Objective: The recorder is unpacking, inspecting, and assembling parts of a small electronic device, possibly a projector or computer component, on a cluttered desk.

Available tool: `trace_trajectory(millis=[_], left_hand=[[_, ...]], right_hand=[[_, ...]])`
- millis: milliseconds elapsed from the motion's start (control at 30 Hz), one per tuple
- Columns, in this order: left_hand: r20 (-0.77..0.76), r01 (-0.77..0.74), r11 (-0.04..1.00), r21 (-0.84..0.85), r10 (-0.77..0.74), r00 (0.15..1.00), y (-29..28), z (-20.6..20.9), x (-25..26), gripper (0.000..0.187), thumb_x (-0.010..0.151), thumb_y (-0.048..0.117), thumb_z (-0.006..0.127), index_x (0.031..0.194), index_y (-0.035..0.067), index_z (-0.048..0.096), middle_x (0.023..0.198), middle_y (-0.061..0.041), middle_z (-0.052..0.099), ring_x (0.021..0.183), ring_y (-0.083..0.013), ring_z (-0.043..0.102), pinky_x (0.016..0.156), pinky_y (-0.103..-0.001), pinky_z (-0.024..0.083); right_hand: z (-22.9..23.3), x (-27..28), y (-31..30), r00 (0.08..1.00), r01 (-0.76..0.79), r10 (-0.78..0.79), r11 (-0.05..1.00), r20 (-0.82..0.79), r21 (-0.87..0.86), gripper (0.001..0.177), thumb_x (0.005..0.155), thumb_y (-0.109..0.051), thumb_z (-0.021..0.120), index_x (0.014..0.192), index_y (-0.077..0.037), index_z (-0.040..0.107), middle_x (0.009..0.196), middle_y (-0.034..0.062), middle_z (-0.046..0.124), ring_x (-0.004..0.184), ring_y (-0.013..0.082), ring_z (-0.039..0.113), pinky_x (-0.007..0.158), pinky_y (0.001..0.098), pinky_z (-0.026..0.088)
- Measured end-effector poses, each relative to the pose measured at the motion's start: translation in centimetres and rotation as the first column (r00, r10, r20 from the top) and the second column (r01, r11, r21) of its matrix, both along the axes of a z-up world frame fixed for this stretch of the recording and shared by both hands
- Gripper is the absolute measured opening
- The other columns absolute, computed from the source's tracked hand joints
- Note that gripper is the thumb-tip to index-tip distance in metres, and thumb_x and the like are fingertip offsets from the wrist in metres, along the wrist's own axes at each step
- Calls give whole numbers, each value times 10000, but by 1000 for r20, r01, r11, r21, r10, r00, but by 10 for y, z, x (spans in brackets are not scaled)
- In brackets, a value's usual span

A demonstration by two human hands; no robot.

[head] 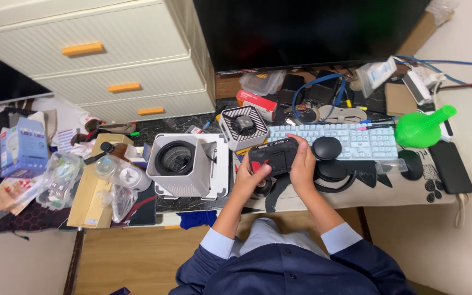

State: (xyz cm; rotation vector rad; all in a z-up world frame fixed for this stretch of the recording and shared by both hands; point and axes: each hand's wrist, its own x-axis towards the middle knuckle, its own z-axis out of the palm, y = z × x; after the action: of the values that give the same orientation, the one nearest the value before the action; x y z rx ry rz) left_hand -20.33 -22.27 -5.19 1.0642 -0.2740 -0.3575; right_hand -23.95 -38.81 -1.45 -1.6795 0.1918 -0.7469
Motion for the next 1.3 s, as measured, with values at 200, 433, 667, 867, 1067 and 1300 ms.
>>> trace_trajectory(millis=[200, 433, 667, 867, 1067, 1300], left_hand=[[153, -279, 935, 221, 249, 956, 31, 33, -5, 375, 1089, 322, 544, 1224, -27, 559, 1052, -111, 629, 931, -162, 616, 797, -346, 550], [233, -457, 821, 341, 398, 887, 117, 56, 42, 504, 1146, 385, 359, 1234, -35, 623, 1095, -100, 697, 965, -156, 659, 833, -326, 531], [462, -575, 605, 551, 352, 814, 203, 124, 74, 335, 1046, 255, 499, 1206, 31, 691, 1061, -112, 753, 964, -193, 721, 838, -334, 559], [670, -641, 467, 609, 130, 731, 238, 111, 102, 232, 948, 108, 577, 1132, 44, 702, 1089, -154, 719, 1014, -329, 672, 890, -423, 522], [726, -604, 518, 606, -48, 686, 246, 101, 108, 228, 928, 62, 573, 1117, 64, 702, 1064, -146, 706, 1012, -362, 638, 898, -462, 504], [758, -593, 533, 603, -149, 636, 248, 97, 111, 316, 873, 33, 594, 1173, 72, 686, 1051, -125, 692, 983, -353, 617, 880, -471, 493]], right_hand=[[-6, 22, 30, 937, -310, 347, 881, -43, 358, 438, 1140, -360, 372, 1333, -36, 594, 1195, 83, 646, 1083, 137, 607, 980, 282, 480], [31, 51, 95, 820, -510, 571, 701, 36, 499, 424, 1036, -171, 582, 1433, -69, 477, 1225, 49, 608, 1118, 119, 587, 975, 282, 492], [89, 82, 169, 928, -369, 370, 929, -44, 31, 561, 911, -188, 776, 1373, -61, 484, 1078, 97, 727, 996, 154, 696, 882, 293, 533], [102, 108, 220, 945, -314, 244, 861, -217, -399, 540, 811, -321, 857, 1237, -110, 598, 990, 139, 770, 906, 298, 754, 757, 378, 572], [69, 118, 242, 920, -335, 139, 767, -368, -548, 474, 821, -403, 804, 1156, -115, 632, 962, 150, 744, 898, 373, 717, 727, 452, 554], [77, 111, 261, 936, -261, 50, 765, -350, -588, 331, 866, -316, 762, 1056, -68, 656, 980, 162, 654, 830, 393, 664, 696, 469, 540]])
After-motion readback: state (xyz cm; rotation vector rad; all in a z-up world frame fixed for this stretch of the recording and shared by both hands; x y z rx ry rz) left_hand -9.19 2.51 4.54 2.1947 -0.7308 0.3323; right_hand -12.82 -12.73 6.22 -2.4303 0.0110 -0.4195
